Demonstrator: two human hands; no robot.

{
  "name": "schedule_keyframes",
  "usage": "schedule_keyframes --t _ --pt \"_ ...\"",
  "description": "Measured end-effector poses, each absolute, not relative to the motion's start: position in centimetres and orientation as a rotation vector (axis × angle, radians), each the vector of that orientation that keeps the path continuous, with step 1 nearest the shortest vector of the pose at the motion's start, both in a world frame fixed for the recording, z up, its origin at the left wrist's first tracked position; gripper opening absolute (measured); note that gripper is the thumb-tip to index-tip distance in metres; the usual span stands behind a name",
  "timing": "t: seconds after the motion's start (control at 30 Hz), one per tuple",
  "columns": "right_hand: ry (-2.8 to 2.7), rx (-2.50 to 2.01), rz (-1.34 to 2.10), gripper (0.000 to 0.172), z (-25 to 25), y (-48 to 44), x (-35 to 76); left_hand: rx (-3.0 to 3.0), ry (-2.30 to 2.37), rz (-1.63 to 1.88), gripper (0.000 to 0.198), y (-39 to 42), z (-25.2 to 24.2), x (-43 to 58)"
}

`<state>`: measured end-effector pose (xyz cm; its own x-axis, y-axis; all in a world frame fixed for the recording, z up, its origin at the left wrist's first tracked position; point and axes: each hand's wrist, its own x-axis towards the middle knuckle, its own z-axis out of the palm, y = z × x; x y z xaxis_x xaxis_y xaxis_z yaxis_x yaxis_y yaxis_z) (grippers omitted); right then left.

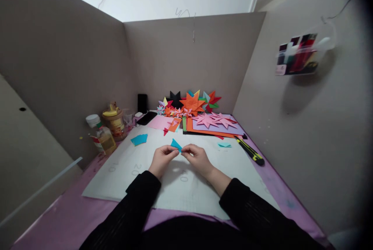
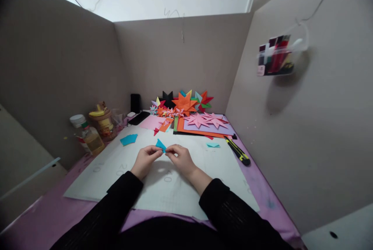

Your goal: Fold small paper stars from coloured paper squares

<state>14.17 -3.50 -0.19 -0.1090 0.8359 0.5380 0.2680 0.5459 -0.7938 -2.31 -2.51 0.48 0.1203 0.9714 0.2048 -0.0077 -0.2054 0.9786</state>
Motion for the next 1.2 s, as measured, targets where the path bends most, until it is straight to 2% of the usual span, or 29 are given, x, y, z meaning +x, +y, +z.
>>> schedule_keyframes --t 0.43,0.7,1.2 --pt "-1.651 -0.938 0.586 0.012 0.1 -3.6 14.3 1.362 0.972 1.192 0.026 -2.7 0.6 -2.2" --pt "-1.409 -0.947 0.796 0.012 -0.5 -3.3 13.1 1.431 1.019 1.329 0.022 -2.8 0.6 -1.9" --pt "-1.357 -0.955 0.822 0.013 -0.1 -3.0 12.7 1.385 1.069 1.359 0.023 -2.9 1.1 -1.7"
